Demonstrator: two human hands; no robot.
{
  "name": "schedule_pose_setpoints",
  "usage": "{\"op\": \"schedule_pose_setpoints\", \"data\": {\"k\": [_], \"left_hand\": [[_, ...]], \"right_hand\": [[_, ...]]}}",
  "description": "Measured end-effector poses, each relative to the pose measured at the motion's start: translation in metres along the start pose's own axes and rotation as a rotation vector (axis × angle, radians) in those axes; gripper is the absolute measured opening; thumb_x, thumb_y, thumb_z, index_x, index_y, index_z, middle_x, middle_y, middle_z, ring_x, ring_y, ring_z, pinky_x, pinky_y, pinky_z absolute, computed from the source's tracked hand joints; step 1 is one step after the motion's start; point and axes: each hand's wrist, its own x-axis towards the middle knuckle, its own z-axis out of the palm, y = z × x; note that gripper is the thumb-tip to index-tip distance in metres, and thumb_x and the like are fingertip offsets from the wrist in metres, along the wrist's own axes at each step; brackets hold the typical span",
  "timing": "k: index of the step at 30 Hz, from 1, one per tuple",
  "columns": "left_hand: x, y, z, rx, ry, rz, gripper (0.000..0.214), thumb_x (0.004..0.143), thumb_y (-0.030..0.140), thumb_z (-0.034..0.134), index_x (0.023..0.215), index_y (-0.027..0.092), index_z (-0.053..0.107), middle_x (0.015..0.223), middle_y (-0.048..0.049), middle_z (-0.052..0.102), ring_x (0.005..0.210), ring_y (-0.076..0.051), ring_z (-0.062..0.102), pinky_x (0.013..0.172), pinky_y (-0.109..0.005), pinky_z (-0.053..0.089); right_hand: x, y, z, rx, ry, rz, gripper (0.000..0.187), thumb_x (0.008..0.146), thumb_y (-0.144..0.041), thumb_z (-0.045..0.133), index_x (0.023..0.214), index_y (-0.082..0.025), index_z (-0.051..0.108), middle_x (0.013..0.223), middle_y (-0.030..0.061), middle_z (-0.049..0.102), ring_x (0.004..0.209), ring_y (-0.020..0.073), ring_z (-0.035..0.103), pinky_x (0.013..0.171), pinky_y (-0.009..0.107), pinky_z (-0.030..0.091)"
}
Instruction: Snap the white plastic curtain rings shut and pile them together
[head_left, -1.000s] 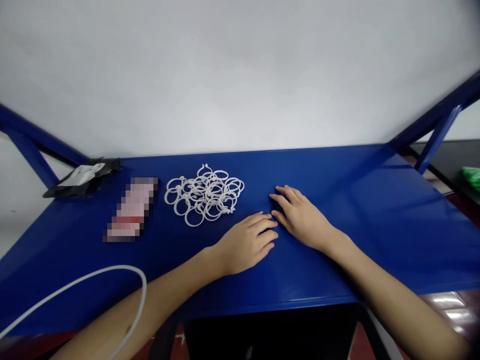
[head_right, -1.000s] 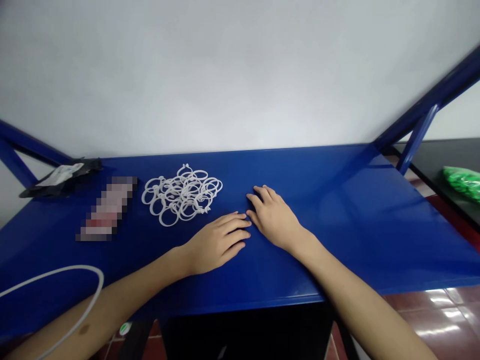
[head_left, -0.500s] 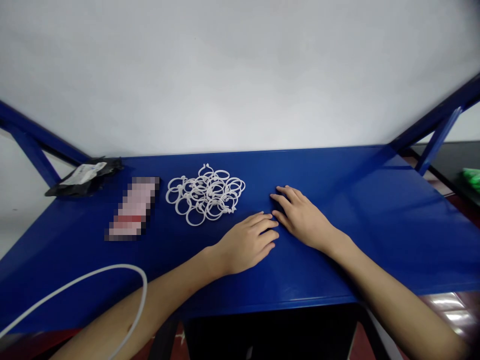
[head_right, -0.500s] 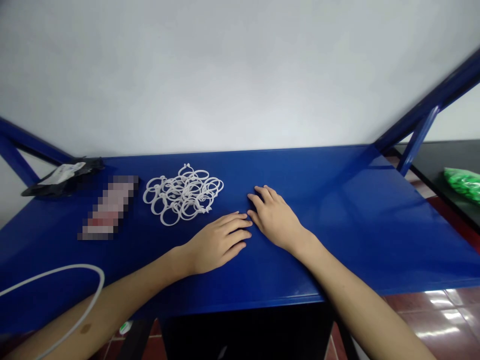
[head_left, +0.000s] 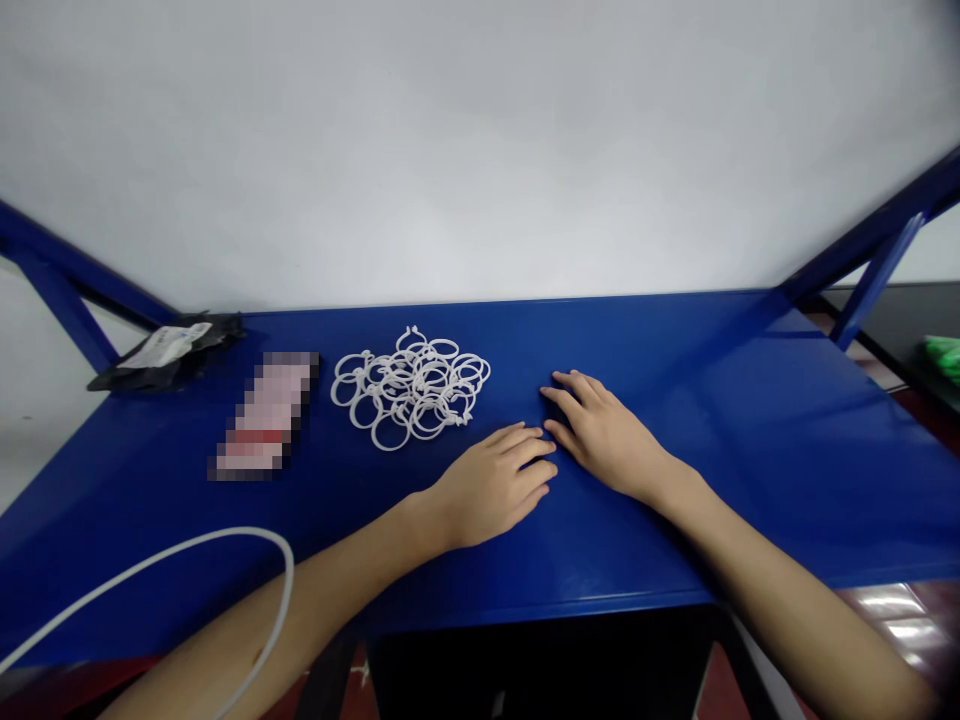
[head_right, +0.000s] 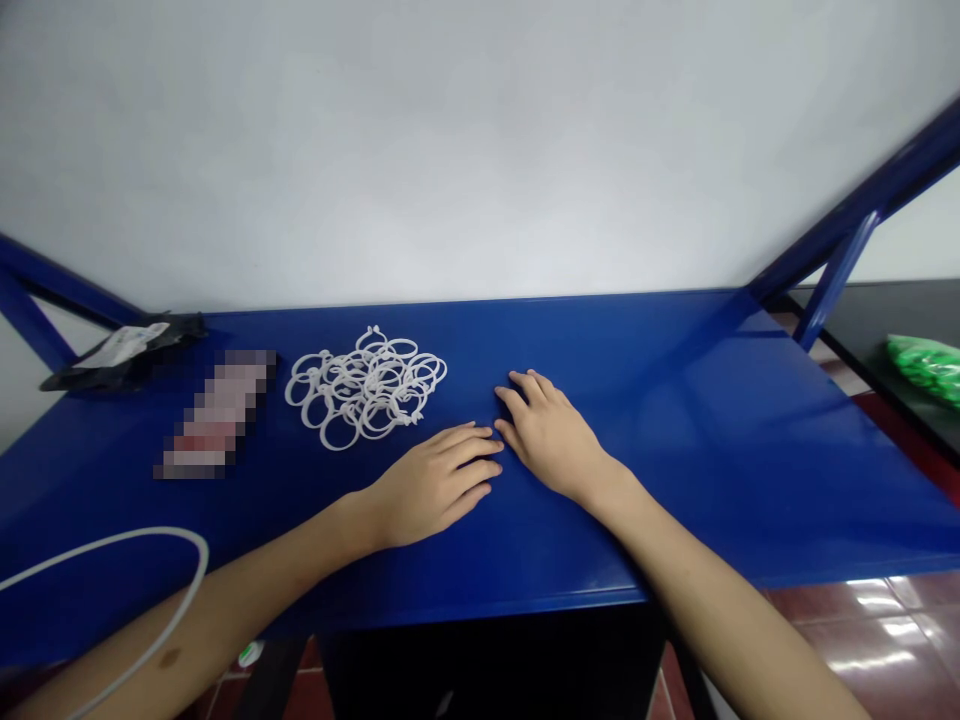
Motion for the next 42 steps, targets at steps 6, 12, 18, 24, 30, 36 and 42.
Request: {"op": "schedule_pose_setpoints", "data": {"k": [6, 12, 18, 24, 30, 36, 42], "left_hand": [[0.003, -0.008, -0.019, 0.414, 0.157, -0.183, 0.017, 0.097, 0.023, 0.053, 0.101, 0.015, 0.067, 0.091, -0.0085, 0.067, 0.085, -0.023, 0.06, 0.079, -0.04, 0.049], [-0.001, -0.023, -0.028, 0.656, 0.0, -0.442, 0.021, 0.094, 0.023, 0.057, 0.107, 0.011, 0.067, 0.089, -0.0122, 0.066, 0.087, -0.03, 0.058, 0.076, -0.043, 0.045], [-0.003, -0.024, -0.024, 0.681, 0.0, -0.435, 0.019, 0.096, 0.023, 0.053, 0.099, 0.013, 0.069, 0.083, -0.0094, 0.067, 0.085, -0.029, 0.059, 0.078, -0.042, 0.044], [-0.001, -0.016, -0.029, 0.699, 0.101, -0.397, 0.02, 0.095, 0.021, 0.054, 0.102, 0.01, 0.071, 0.083, -0.0091, 0.068, 0.084, -0.027, 0.059, 0.08, -0.042, 0.043], [0.001, -0.007, -0.031, 0.635, 0.254, -0.236, 0.023, 0.092, 0.008, 0.054, 0.11, 0.01, 0.069, 0.081, -0.0057, 0.068, 0.08, -0.023, 0.058, 0.081, -0.04, 0.043], [0.003, 0.0, -0.023, 0.461, 0.231, -0.075, 0.017, 0.096, 0.011, 0.051, 0.104, 0.014, 0.066, 0.084, -0.0032, 0.068, 0.078, -0.02, 0.059, 0.083, -0.039, 0.044], [0.0, -0.002, -0.013, 0.297, 0.256, -0.049, 0.016, 0.098, 0.007, 0.042, 0.099, 0.014, 0.057, 0.086, -0.0051, 0.067, 0.076, -0.018, 0.058, 0.071, -0.033, 0.047]], "right_hand": [[0.0, -0.001, -0.001, 0.004, 0.006, 0.001, 0.044, 0.1, -0.031, 0.05, 0.136, -0.006, 0.057, 0.142, 0.0247, 0.054, 0.135, 0.0395, 0.049, 0.11, 0.057, 0.046], [0.0, -0.001, -0.001, 0.003, -0.015, 0.014, 0.045, 0.1, -0.032, 0.05, 0.137, -0.005, 0.056, 0.143, 0.0248, 0.052, 0.137, 0.0404, 0.047, 0.112, 0.056, 0.045], [0.001, -0.002, -0.001, -0.007, -0.027, 0.021, 0.046, 0.101, -0.032, 0.05, 0.138, -0.007, 0.056, 0.143, 0.0234, 0.052, 0.137, 0.0393, 0.047, 0.113, 0.055, 0.044], [0.0, -0.003, -0.002, -0.006, -0.024, 0.02, 0.045, 0.101, -0.032, 0.049, 0.138, -0.007, 0.055, 0.144, 0.0235, 0.052, 0.138, 0.0394, 0.046, 0.112, 0.056, 0.044], [0.001, -0.003, -0.003, 0.08, 0.017, 0.027, 0.042, 0.1, -0.03, 0.051, 0.135, -0.008, 0.056, 0.14, 0.0239, 0.053, 0.135, 0.0384, 0.048, 0.11, 0.057, 0.046], [0.001, -0.027, -0.011, 0.443, 0.096, -0.05, 0.044, 0.098, -0.027, 0.053, 0.141, -0.02, 0.045, 0.138, 0.0158, 0.051, 0.128, 0.0285, 0.054, 0.106, 0.051, 0.051], [0.001, -0.037, -0.011, 0.827, 0.049, -0.02, 0.023, 0.097, -0.029, 0.058, 0.119, -0.022, 0.058, 0.105, 0.0064, 0.066, 0.087, 0.0171, 0.066, 0.079, 0.035, 0.06]]}}
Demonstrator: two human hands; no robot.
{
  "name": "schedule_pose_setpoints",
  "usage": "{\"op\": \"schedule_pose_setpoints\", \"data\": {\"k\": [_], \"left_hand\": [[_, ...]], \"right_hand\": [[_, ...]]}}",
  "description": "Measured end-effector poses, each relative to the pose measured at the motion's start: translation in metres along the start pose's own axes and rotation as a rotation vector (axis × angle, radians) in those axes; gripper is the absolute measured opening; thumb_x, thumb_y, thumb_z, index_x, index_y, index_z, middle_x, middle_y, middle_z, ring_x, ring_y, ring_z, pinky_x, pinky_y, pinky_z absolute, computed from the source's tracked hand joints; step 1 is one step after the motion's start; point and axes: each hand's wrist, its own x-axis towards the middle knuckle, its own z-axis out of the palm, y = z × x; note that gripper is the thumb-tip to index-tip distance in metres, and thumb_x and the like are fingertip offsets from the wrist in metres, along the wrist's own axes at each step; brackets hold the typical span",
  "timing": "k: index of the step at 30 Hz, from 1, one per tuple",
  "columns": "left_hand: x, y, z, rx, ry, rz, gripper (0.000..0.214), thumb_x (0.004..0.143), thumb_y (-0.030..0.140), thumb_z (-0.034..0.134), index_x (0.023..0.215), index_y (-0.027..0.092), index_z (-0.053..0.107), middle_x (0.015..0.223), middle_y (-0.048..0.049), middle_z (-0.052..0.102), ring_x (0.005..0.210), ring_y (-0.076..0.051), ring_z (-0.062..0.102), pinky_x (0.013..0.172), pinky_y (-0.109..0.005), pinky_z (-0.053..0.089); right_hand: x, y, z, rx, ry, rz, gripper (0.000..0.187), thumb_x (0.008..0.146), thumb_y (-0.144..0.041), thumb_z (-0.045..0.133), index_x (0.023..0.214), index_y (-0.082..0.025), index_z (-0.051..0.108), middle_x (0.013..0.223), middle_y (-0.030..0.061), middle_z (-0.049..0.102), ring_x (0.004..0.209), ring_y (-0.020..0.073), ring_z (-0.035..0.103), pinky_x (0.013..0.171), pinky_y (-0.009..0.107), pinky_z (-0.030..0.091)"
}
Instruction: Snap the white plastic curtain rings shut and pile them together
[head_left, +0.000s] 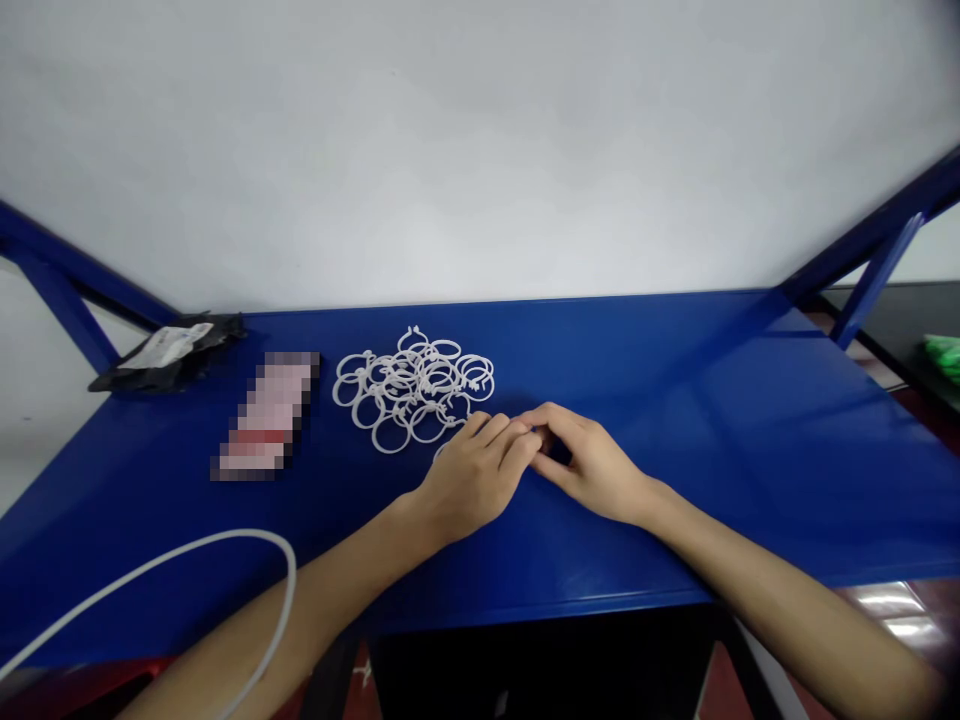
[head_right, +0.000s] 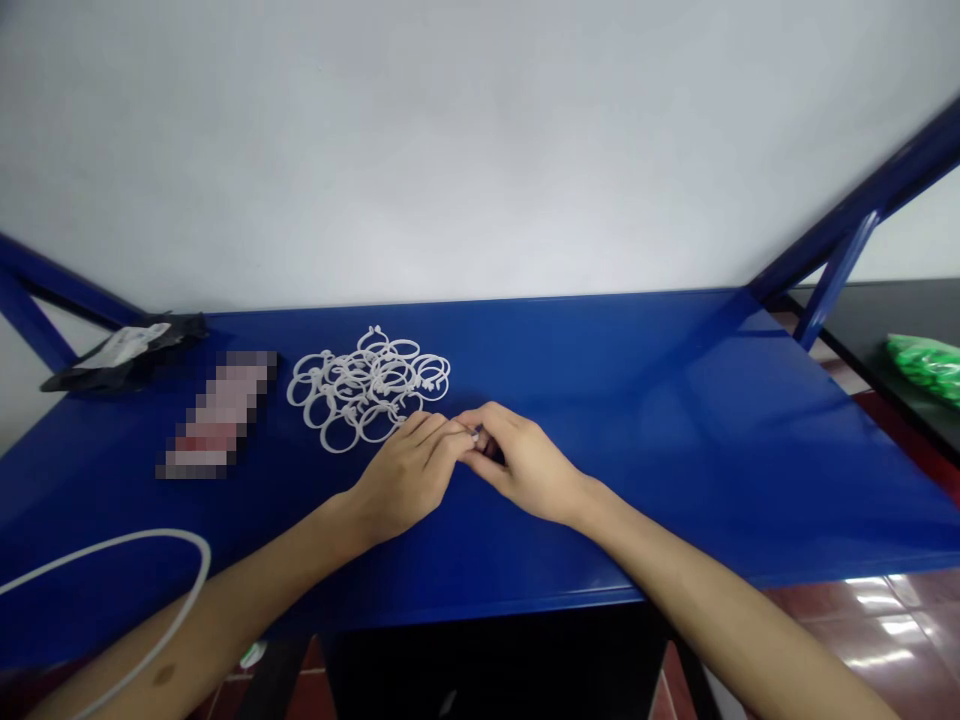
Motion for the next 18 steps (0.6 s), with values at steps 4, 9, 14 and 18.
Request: {"op": "schedule_pose_setpoints", "data": {"k": [4, 9, 14, 18], "left_hand": [[-0.0017, 0.0006, 0.0032, -0.168, 0.04, -0.054, 0.017, 0.097, 0.002, 0.04, 0.102, 0.014, 0.051, 0.086, -0.0054, 0.065, 0.075, -0.017, 0.056, 0.071, -0.03, 0.052], [-0.0007, 0.001, 0.004, -0.302, 0.159, -0.193, 0.03, 0.095, 0.003, 0.048, 0.123, 0.013, 0.046, 0.102, -0.0092, 0.066, 0.095, -0.018, 0.064, 0.082, -0.033, 0.059], [-0.0023, -0.0006, 0.0035, -0.416, 0.231, -0.384, 0.034, 0.096, 0.009, 0.052, 0.128, 0.019, 0.047, 0.107, -0.0073, 0.067, 0.096, -0.016, 0.07, 0.085, -0.032, 0.061], [-0.0011, -0.0023, 0.0005, -0.506, 0.203, -0.474, 0.025, 0.096, 0.012, 0.054, 0.119, 0.02, 0.054, 0.101, -0.0034, 0.069, 0.088, -0.013, 0.07, 0.081, -0.027, 0.06]], "right_hand": [[0.0022, 0.0019, -0.0027, 0.153, 0.043, 0.12, 0.016, 0.094, -0.03, 0.064, 0.107, -0.021, 0.065, 0.093, 0.0026, 0.07, 0.078, 0.0134, 0.066, 0.073, 0.028, 0.057], [0.0021, -0.0002, -0.0045, 0.292, 0.116, 0.22, 0.019, 0.093, -0.036, 0.066, 0.1, -0.019, 0.066, 0.077, 0.0002, 0.069, 0.068, 0.0121, 0.063, 0.062, 0.024, 0.051], [0.0009, -0.0048, -0.0059, 0.529, 0.101, 0.278, 0.026, 0.089, -0.041, 0.07, 0.091, -0.017, 0.061, 0.08, 0.0033, 0.072, 0.072, 0.0139, 0.068, 0.067, 0.027, 0.054], [0.0012, -0.0077, -0.0086, 0.636, 0.081, 0.249, 0.028, 0.092, -0.043, 0.067, 0.085, -0.018, 0.058, 0.086, 0.0061, 0.073, 0.079, 0.0151, 0.07, 0.074, 0.03, 0.057]]}}
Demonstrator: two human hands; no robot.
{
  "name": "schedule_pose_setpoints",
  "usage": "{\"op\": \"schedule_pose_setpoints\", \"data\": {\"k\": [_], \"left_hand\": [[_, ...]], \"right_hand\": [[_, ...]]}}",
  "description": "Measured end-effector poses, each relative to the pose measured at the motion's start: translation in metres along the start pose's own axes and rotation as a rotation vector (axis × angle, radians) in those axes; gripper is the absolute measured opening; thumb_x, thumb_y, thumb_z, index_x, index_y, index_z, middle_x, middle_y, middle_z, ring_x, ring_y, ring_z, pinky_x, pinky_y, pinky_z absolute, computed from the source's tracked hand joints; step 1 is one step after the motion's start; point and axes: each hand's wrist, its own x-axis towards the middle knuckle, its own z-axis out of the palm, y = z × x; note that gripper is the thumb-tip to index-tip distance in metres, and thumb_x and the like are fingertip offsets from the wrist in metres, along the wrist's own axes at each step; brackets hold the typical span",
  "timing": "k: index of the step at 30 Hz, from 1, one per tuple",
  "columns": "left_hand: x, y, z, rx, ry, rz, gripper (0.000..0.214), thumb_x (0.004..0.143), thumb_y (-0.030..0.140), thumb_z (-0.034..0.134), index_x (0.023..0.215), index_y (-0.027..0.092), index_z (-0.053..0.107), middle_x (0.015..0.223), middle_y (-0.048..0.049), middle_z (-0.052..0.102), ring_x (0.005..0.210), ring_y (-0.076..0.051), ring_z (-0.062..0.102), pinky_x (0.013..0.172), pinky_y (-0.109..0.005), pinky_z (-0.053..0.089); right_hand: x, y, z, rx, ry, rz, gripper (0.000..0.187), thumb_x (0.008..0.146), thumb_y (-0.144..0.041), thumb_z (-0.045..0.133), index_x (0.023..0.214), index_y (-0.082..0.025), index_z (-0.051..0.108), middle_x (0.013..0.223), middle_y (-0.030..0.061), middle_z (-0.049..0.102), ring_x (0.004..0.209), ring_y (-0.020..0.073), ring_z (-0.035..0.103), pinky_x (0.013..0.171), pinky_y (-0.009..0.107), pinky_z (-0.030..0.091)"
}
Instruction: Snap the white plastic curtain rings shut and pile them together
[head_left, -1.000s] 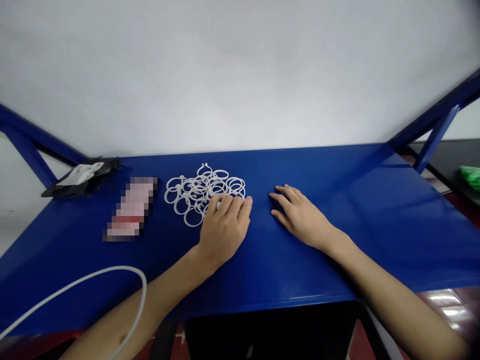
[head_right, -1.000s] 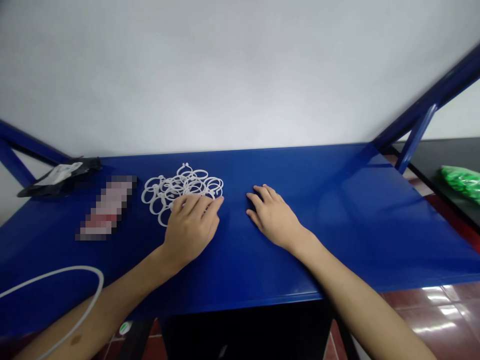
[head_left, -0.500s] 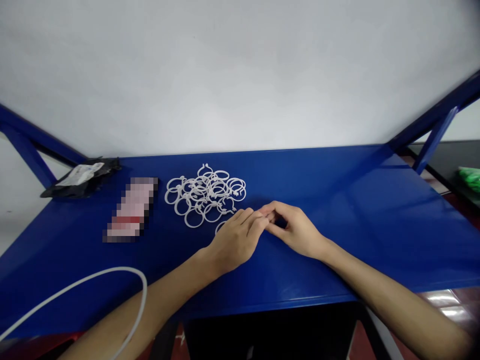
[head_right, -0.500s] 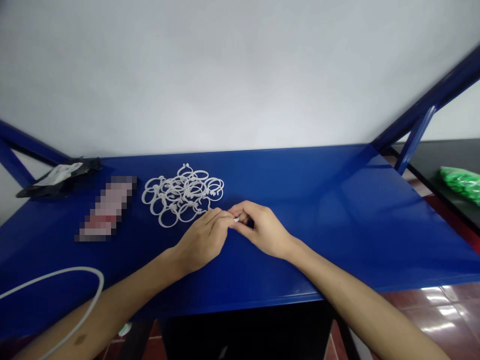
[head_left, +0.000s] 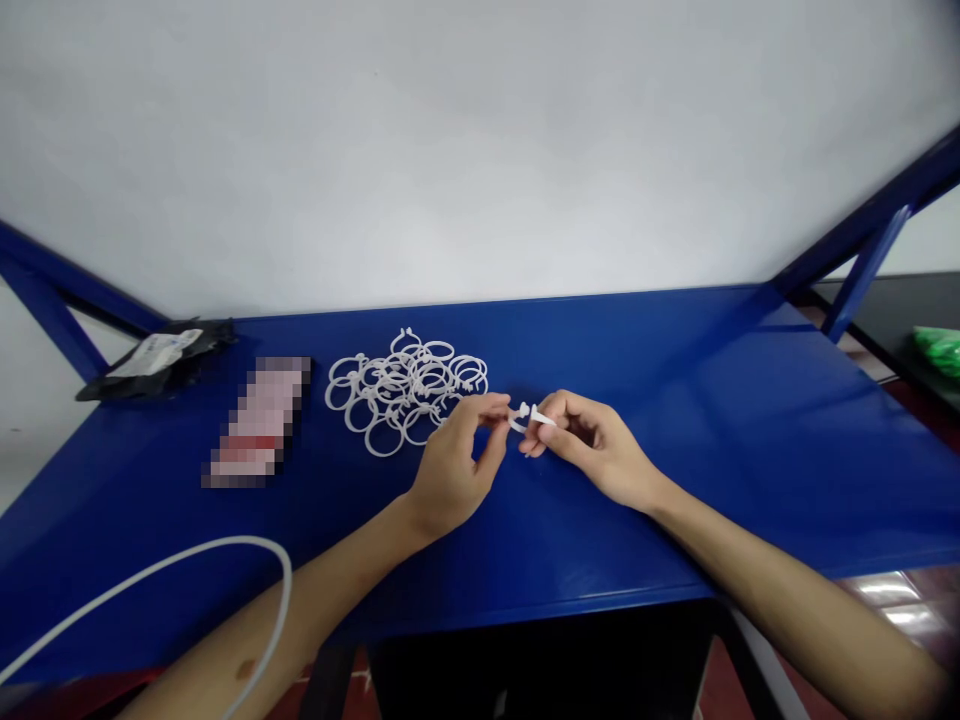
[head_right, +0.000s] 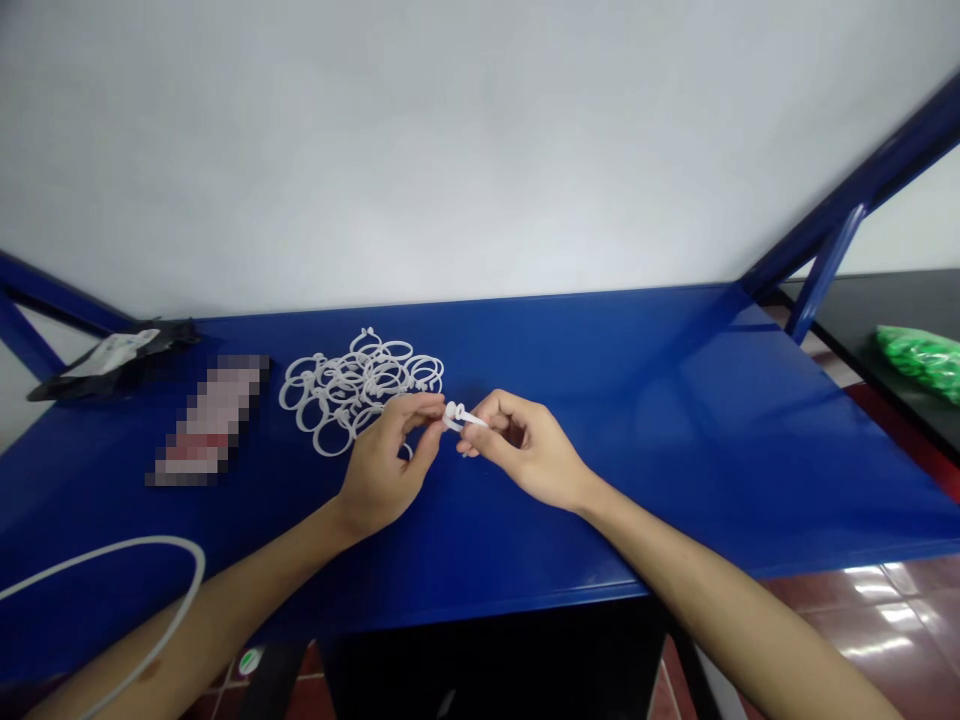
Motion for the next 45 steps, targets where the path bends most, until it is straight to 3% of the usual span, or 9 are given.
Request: {"op": "schedule_pose_setpoints", "data": {"k": [6, 11, 22, 28, 33, 40, 45], "left_hand": [[0.002, 0.002, -0.002, 0.001, -0.117, 0.043, 0.007, 0.098, 0.018, 0.053, 0.101, 0.019, 0.059, 0.091, -0.0017, 0.068, 0.083, -0.013, 0.066, 0.076, -0.027, 0.056], [0.001, 0.001, -0.002, -0.021, -0.088, 0.018, 0.007, 0.098, 0.017, 0.052, 0.1, 0.019, 0.059, 0.088, -0.0005, 0.068, 0.079, -0.011, 0.065, 0.073, -0.024, 0.054], [0.001, 0.006, -0.003, -0.037, -0.022, 0.001, 0.009, 0.099, 0.02, 0.053, 0.105, 0.02, 0.06, 0.088, 0.0001, 0.071, 0.077, -0.011, 0.069, 0.071, -0.023, 0.056], [-0.002, 0.006, -0.001, -0.039, -0.078, 0.051, 0.006, 0.098, 0.017, 0.054, 0.099, 0.02, 0.059, 0.085, 0.0012, 0.069, 0.074, -0.01, 0.067, 0.071, -0.021, 0.054], [-0.006, 0.007, 0.001, 0.004, -0.095, 0.066, 0.009, 0.099, 0.014, 0.051, 0.094, 0.02, 0.057, 0.079, 0.0021, 0.069, 0.07, -0.01, 0.066, 0.067, -0.022, 0.053], [-0.005, 0.008, 0.0, 0.207, -0.044, 0.32, 0.02, 0.097, 0.004, 0.047, 0.085, 0.018, 0.055, 0.073, 0.0007, 0.069, 0.063, -0.011, 0.062, 0.061, -0.024, 0.05], [0.0, 0.005, -0.006, 0.288, -0.063, 0.408, 0.017, 0.098, 0.006, 0.049, 0.086, 0.017, 0.056, 0.077, -0.0003, 0.07, 0.064, -0.012, 0.062, 0.062, -0.026, 0.048]], "right_hand": [[0.0, 0.001, 0.001, -0.003, -0.048, 0.001, 0.027, 0.093, -0.044, 0.066, 0.088, -0.017, 0.063, 0.082, 0.0032, 0.071, 0.078, 0.0141, 0.07, 0.075, 0.03, 0.058], [0.0, 0.0, 0.001, -0.002, -0.046, 0.047, 0.027, 0.094, -0.043, 0.065, 0.091, -0.016, 0.066, 0.086, 0.0046, 0.073, 0.081, 0.0141, 0.071, 0.079, 0.031, 0.059], [0.0, 0.002, 0.002, 0.003, -0.001, -0.047, 0.022, 0.096, -0.04, 0.062, 0.1, -0.019, 0.058, 0.079, 0.0015, 0.072, 0.065, 0.0109, 0.066, 0.063, 0.026, 0.057], [-0.006, 0.001, 0.002, -0.298, 0.041, -0.177, 0.015, 0.098, -0.034, 0.061, 0.094, -0.019, 0.061, 0.071, -0.0016, 0.067, 0.061, 0.0096, 0.063, 0.058, 0.022, 0.051], [-0.009, 0.006, 0.002, -0.516, 0.044, -0.302, 0.013, 0.1, -0.03, 0.058, 0.093, -0.02, 0.061, 0.078, 0.0001, 0.07, 0.061, 0.0096, 0.062, 0.056, 0.022, 0.047], [-0.011, 0.009, 0.002, -0.606, -0.066, -0.406, 0.008, 0.101, -0.025, 0.056, 0.095, -0.021, 0.059, 0.085, 0.0013, 0.073, 0.069, 0.0112, 0.068, 0.062, 0.023, 0.052], [-0.01, 0.011, 0.004, -0.624, -0.013, -0.449, 0.01, 0.101, -0.027, 0.055, 0.095, -0.02, 0.059, 0.085, 0.0017, 0.074, 0.067, 0.0114, 0.068, 0.061, 0.022, 0.051]]}}
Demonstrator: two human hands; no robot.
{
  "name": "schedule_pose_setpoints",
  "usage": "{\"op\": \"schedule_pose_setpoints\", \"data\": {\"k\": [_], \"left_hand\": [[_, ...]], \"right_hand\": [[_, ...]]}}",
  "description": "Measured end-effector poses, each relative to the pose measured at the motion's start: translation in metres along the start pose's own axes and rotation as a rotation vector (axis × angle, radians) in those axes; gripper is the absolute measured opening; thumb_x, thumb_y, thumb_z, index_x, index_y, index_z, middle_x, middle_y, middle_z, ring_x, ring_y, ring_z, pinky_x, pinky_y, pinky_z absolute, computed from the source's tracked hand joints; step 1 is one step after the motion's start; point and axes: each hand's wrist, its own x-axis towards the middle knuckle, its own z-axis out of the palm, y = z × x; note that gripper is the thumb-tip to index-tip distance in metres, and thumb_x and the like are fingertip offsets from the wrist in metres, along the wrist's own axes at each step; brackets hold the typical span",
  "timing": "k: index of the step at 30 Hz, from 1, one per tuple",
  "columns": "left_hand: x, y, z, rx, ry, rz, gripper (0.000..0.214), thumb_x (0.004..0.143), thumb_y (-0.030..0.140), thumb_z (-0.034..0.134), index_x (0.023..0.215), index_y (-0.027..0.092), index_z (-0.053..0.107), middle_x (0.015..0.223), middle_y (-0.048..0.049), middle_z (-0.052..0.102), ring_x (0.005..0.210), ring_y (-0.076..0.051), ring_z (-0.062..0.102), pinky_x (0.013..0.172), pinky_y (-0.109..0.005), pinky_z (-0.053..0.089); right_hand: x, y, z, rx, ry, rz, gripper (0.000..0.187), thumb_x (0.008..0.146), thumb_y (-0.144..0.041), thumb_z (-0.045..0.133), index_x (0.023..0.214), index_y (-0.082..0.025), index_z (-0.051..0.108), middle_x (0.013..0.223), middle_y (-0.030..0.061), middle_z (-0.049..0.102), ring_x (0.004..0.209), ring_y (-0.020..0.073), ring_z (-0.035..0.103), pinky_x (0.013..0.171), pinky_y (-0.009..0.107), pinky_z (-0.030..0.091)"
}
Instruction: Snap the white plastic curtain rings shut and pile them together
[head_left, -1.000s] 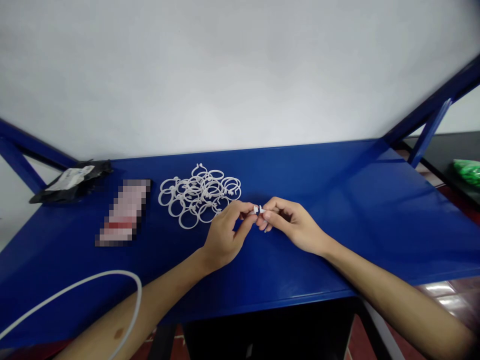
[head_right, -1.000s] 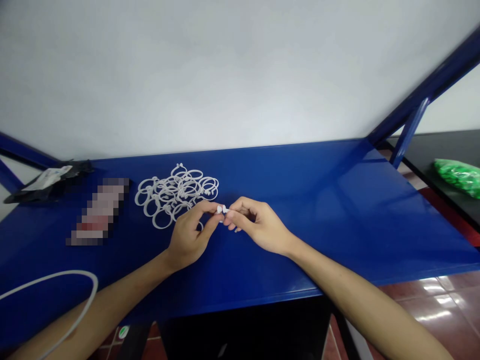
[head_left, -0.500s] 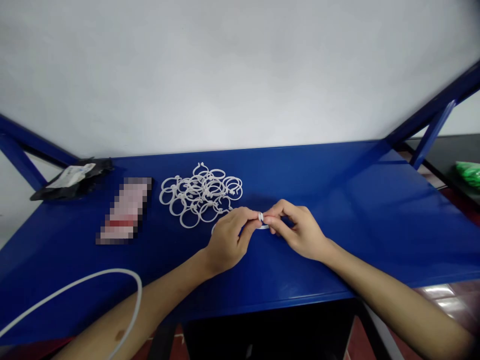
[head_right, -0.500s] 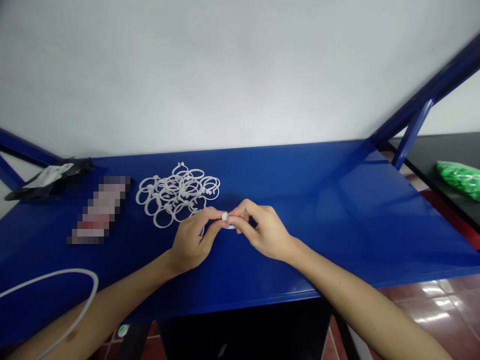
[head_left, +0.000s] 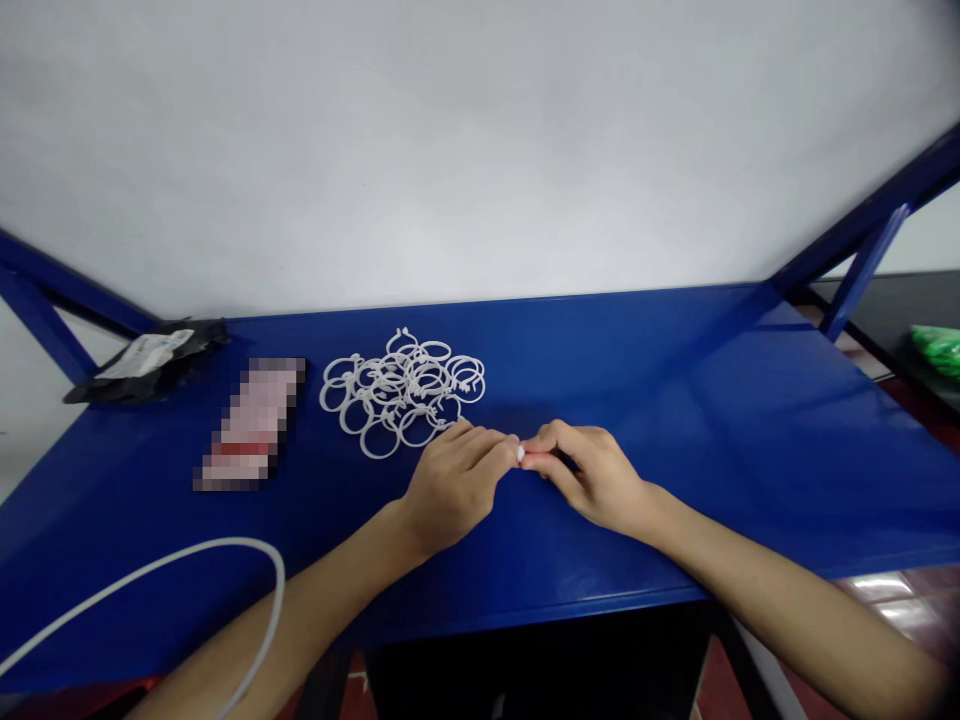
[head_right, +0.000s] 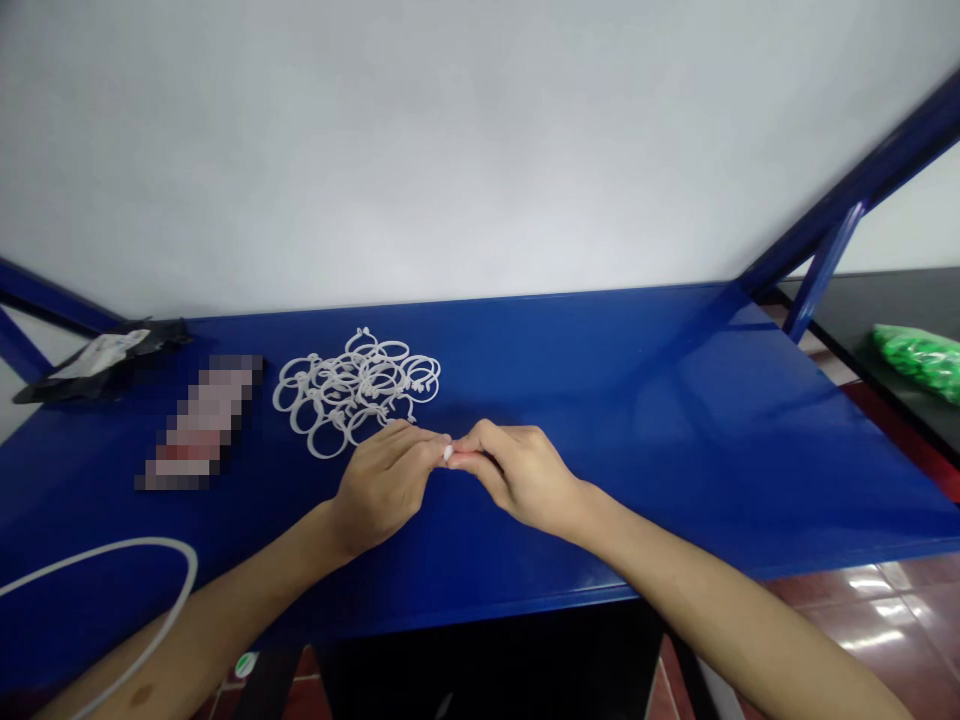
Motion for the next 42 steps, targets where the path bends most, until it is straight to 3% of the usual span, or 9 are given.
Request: {"op": "schedule_pose_setpoints", "data": {"k": [5, 8, 11, 17, 23, 27, 30, 36, 42], "left_hand": [[0.006, -0.017, -0.006, 0.104, -0.108, 0.032, 0.009, 0.098, 0.015, 0.054, 0.095, 0.017, 0.061, 0.087, -0.0013, 0.073, 0.076, -0.017, 0.063, 0.075, -0.033, 0.049], [0.008, -0.03, -0.009, 0.276, -0.157, -0.072, 0.012, 0.096, 0.019, 0.055, 0.104, 0.017, 0.064, 0.096, -0.0055, 0.072, 0.09, -0.023, 0.062, 0.083, -0.039, 0.048], [0.006, -0.042, -0.01, 0.447, -0.219, -0.228, 0.021, 0.093, 0.019, 0.055, 0.112, 0.015, 0.064, 0.102, -0.01, 0.069, 0.097, -0.029, 0.059, 0.083, -0.043, 0.046], [-0.002, -0.051, -0.01, 0.49, -0.366, -0.353, 0.025, 0.093, 0.017, 0.052, 0.115, 0.018, 0.063, 0.104, -0.0095, 0.07, 0.101, -0.032, 0.057, 0.086, -0.046, 0.042], [-0.004, -0.055, -0.01, 0.411, -0.346, -0.419, 0.021, 0.093, 0.02, 0.054, 0.111, 0.021, 0.063, 0.102, -0.0083, 0.073, 0.1, -0.032, 0.057, 0.085, -0.048, 0.04], [-0.002, -0.052, -0.009, 0.385, -0.311, -0.416, 0.021, 0.092, 0.018, 0.054, 0.111, 0.022, 0.063, 0.1, -0.007, 0.073, 0.099, -0.03, 0.057, 0.087, -0.047, 0.038], [0.001, -0.046, -0.009, 0.385, -0.265, -0.379, 0.02, 0.092, 0.017, 0.056, 0.111, 0.021, 0.062, 0.097, -0.0056, 0.073, 0.097, -0.029, 0.058, 0.086, -0.045, 0.038], [0.007, -0.028, -0.01, 0.29, -0.172, -0.253, 0.019, 0.092, 0.014, 0.058, 0.111, 0.019, 0.06, 0.096, -0.0038, 0.071, 0.094, -0.025, 0.061, 0.089, -0.043, 0.039], [0.006, -0.017, -0.008, 0.209, -0.183, -0.205, 0.02, 0.093, 0.013, 0.059, 0.112, 0.019, 0.059, 0.098, -0.003, 0.071, 0.096, -0.023, 0.062, 0.091, -0.041, 0.039]], "right_hand": [[0.004, 0.006, -0.001, -0.153, 0.023, 0.037, 0.014, 0.102, -0.031, 0.055, 0.096, -0.019, 0.061, 0.089, 0.0026, 0.075, 0.072, 0.0122, 0.071, 0.065, 0.022, 0.052], [0.008, 0.016, -0.008, -0.336, 0.078, 0.061, 0.017, 0.101, -0.034, 0.056, 0.097, -0.019, 0.062, 0.093, 0.004, 0.076, 0.078, 0.0145, 0.071, 0.068, 0.024, 0.052], [0.01, 0.027, -0.016, -0.568, 0.1, 0.178, 0.018, 0.101, -0.035, 0.055, 0.097, -0.019, 0.063, 0.094, 0.0046, 0.073, 0.071, 0.0149, 0.068, 0.059, 0.025, 0.046], [0.012, 0.039, -0.02, -0.865, -0.037, 0.381, 0.018, 0.1, -0.034, 0.055, 0.099, -0.018, 0.064, 0.099, 0.0062, 0.067, 0.08, 0.0193, 0.066, 0.051, 0.026, 0.038], [0.012, 0.033, -0.015, -0.876, -0.011, 0.382, 0.021, 0.098, -0.036, 0.057, 0.106, -0.018, 0.064, 0.105, 0.009, 0.064, 0.09, 0.0225, 0.065, 0.055, 0.028, 0.046], [0.012, 0.033, -0.015, -0.888, 0.058, 0.266, 0.025, 0.098, -0.036, 0.057, 0.109, -0.015, 0.065, 0.108, 0.0132, 0.062, 0.099, 0.0274, 0.059, 0.071, 0.036, 0.055], [0.012, 0.031, -0.016, -0.846, 0.062, 0.176, 0.027, 0.098, -0.033, 0.057, 0.113, -0.013, 0.064, 0.11, 0.0146, 0.06, 0.099, 0.0276, 0.056, 0.083, 0.042, 0.056], [0.012, 0.019, -0.011, -0.73, 0.005, 0.105, 0.027, 0.098, -0.031, 0.056, 0.116, -0.012, 0.063, 0.112, 0.0148, 0.06, 0.099, 0.0263, 0.054, 0.089, 0.041, 0.054], [0.011, 0.032, -0.015, -0.901, -0.082, 0.226, 0.023, 0.099, -0.025, 0.051, 0.111, -0.013, 0.066, 0.109, 0.015, 0.063, 0.095, 0.028, 0.054, 0.086, 0.041, 0.051]]}}
